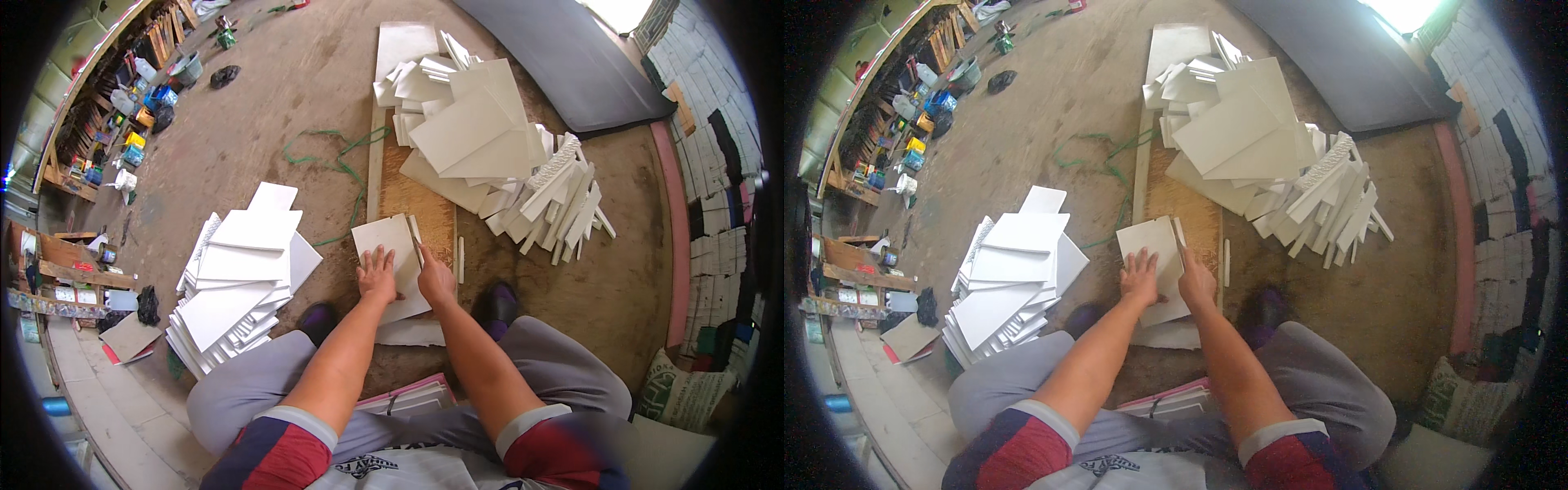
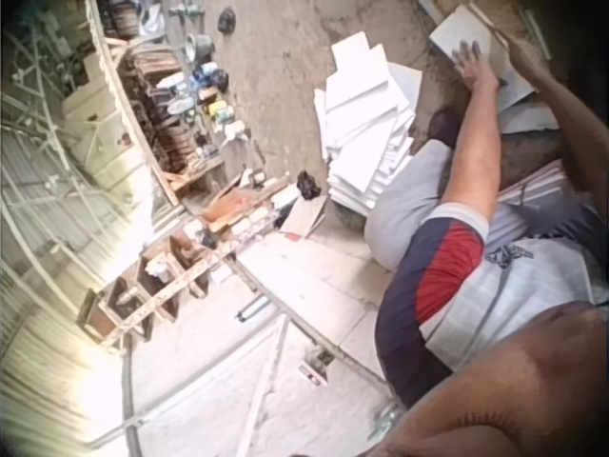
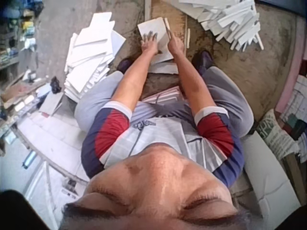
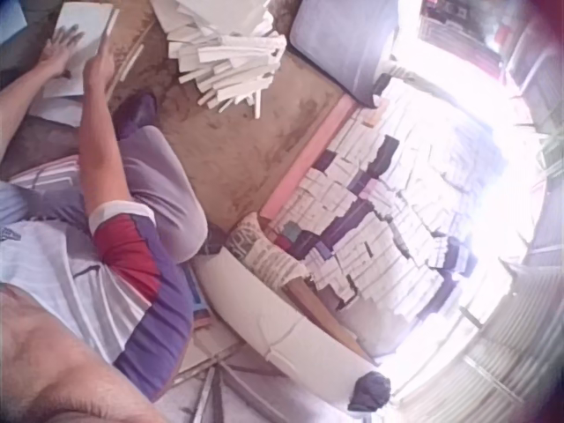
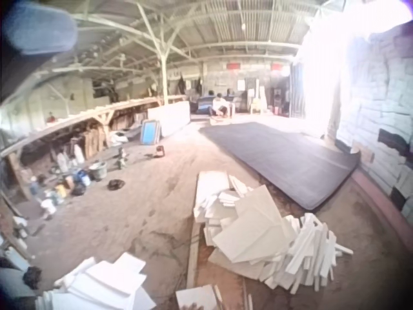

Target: The person sits on the floor and uses a utility knife to trim the edges of white rectangular plastic sheets. They repeatedly pick up sheets, cut along the edges, and stack the trimmed pieces. A green strap is briefly handled and set aside.

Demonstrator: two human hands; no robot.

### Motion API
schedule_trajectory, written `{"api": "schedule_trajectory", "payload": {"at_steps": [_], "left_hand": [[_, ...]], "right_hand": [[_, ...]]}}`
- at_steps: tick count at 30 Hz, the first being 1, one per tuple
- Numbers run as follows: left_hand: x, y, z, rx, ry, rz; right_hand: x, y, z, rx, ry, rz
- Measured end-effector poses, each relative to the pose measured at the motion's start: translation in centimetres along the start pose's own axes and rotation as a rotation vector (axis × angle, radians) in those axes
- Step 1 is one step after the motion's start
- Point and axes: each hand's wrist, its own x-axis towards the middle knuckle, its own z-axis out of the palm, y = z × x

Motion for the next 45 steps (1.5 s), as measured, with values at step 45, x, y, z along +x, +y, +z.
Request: {"api": "schedule_trajectory", "payload": {"at_steps": [45], "left_hand": [[0.2, 4.2, 6.8, -1.896, 0.336, -0.252]], "right_hand": [[6.3, 17.6, -8.4, 0.97, 0.89, 0.215]]}}
